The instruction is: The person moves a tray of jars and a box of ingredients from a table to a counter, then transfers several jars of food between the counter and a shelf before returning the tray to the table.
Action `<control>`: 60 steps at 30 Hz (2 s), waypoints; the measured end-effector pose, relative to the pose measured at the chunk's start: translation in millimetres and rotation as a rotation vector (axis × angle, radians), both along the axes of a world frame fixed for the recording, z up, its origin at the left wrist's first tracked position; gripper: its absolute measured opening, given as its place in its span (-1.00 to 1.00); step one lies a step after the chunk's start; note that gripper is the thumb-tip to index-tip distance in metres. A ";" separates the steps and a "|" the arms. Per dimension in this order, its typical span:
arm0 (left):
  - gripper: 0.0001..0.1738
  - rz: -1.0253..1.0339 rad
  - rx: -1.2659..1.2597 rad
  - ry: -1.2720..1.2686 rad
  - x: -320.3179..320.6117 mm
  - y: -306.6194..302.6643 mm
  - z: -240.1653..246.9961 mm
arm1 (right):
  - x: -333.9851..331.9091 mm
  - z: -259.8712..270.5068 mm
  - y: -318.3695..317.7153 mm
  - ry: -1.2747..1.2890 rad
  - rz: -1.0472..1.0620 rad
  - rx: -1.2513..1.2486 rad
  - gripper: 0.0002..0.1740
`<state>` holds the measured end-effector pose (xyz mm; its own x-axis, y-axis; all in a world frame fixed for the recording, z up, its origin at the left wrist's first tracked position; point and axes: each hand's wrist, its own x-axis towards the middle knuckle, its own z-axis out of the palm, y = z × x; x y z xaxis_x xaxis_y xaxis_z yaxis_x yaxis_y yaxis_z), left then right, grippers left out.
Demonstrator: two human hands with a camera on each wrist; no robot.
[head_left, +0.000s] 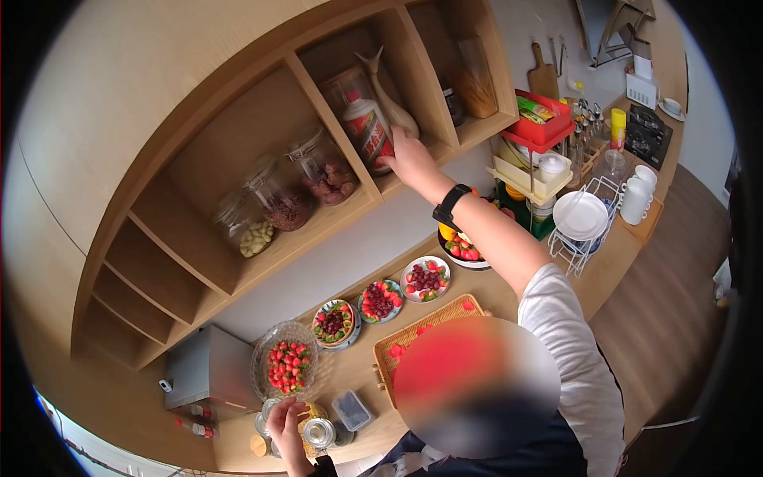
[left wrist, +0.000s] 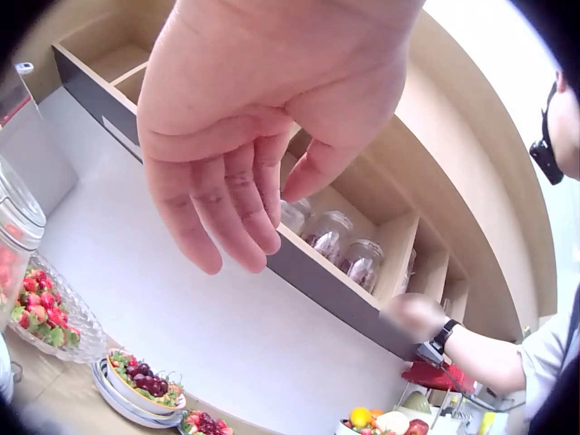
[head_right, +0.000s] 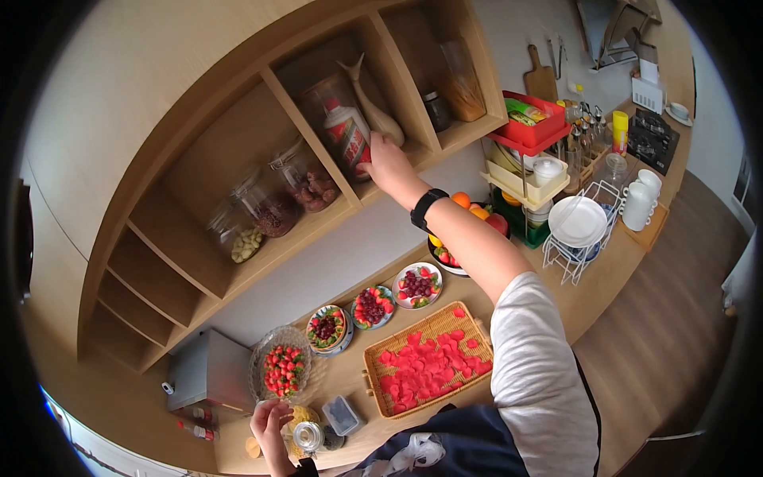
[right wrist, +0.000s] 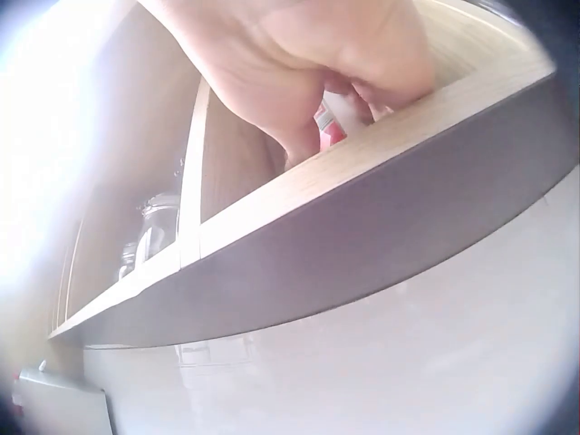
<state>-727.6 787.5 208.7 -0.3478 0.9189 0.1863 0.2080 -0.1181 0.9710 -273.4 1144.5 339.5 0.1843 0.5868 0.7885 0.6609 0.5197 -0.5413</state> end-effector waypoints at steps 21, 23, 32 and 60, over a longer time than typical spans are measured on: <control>-0.63 -0.057 0.039 0.100 -39.7 23.7 17.8 | -10.4 0.7 31.4 0.029 -0.159 -0.058 -0.51; -0.64 -0.046 0.044 0.068 -56.7 27.2 12.8 | -7.0 -4.7 47.0 -0.013 -0.213 -0.018 -0.55; -0.68 0.096 0.037 0.242 -116.2 1.7 19.3 | 18.9 -15.9 23.2 -0.204 -0.330 -0.104 -0.45; 0.10 0.243 -0.363 0.936 -146.0 25.9 -67.4 | -167.0 -274.4 -317.5 -0.102 0.317 -0.807 -0.80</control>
